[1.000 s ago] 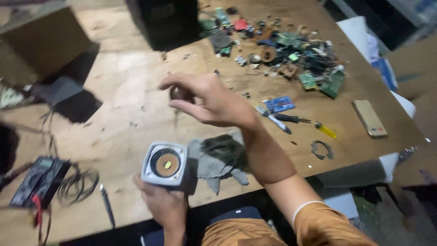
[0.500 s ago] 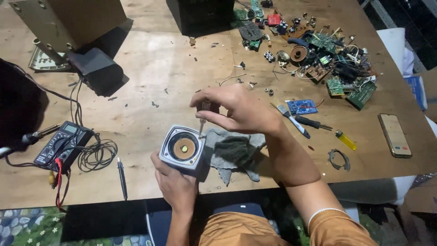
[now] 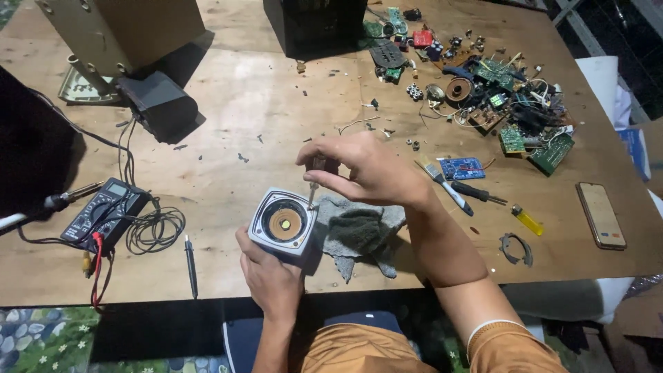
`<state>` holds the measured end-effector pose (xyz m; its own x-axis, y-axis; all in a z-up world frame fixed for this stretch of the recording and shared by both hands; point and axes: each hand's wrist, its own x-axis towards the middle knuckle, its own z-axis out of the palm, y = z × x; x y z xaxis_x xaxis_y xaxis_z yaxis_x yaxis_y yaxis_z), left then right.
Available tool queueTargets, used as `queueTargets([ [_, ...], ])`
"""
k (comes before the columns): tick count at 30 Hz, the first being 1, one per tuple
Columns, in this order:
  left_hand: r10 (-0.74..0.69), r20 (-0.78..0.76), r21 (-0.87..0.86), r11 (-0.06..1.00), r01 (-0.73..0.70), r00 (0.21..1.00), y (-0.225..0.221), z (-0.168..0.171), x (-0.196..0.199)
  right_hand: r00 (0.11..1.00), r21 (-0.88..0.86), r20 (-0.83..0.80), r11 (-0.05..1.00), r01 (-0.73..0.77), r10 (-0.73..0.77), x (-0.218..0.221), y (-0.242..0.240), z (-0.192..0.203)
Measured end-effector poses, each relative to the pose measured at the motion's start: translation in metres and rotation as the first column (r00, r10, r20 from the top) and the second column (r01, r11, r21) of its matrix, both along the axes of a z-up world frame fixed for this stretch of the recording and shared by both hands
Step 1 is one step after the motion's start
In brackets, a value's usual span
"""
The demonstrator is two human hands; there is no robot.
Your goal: Cleaning and inspecting internal speaker components using a cloth and a screwdriver on a workbench.
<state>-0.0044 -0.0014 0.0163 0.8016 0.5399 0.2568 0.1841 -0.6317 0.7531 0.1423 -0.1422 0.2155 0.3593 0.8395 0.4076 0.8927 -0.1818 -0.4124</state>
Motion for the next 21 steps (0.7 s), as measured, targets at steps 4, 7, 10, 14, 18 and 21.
queueTargets([
  [4, 0.015, -0.018, 0.0, 1.0, -0.015, 1.0, -0.001, 0.0, -0.001, 1.0, 0.003, 0.003, 1.0, 0.002, -0.003, 0.001, 0.001, -0.004],
  [7, -0.005, 0.032, 0.008, 1.0, 0.004, 0.999, 0.0, -0.001, -0.001, 0.998, 0.017, 0.059, 1.0, 0.018, -0.019, 0.0, 0.002, -0.009],
  [10, 0.0, 0.001, -0.007, 1.0, 0.0, 1.0, 0.0, 0.001, -0.001, 0.994, 0.005, 0.093, 0.998, 0.063, -0.064, -0.002, 0.004, -0.013],
  [14, -0.012, 0.052, 0.023, 1.0, 0.011, 0.999, 0.0, -0.001, -0.001, 0.979, -0.059, 0.144, 0.986, 0.154, -0.144, -0.008, 0.005, -0.016],
  [18, -0.006, 0.039, 0.038, 0.999, 0.004, 0.999, 0.0, -0.005, -0.001, 0.975, -0.137, 0.19, 0.981, 0.141, -0.113, -0.016, 0.008, -0.018],
  [21, -0.011, 0.059, 0.059, 0.998, 0.007, 0.998, 0.0, -0.005, 0.0, 0.998, -0.146, 0.027, 0.988, 0.052, -0.049, -0.015, 0.016, -0.019],
])
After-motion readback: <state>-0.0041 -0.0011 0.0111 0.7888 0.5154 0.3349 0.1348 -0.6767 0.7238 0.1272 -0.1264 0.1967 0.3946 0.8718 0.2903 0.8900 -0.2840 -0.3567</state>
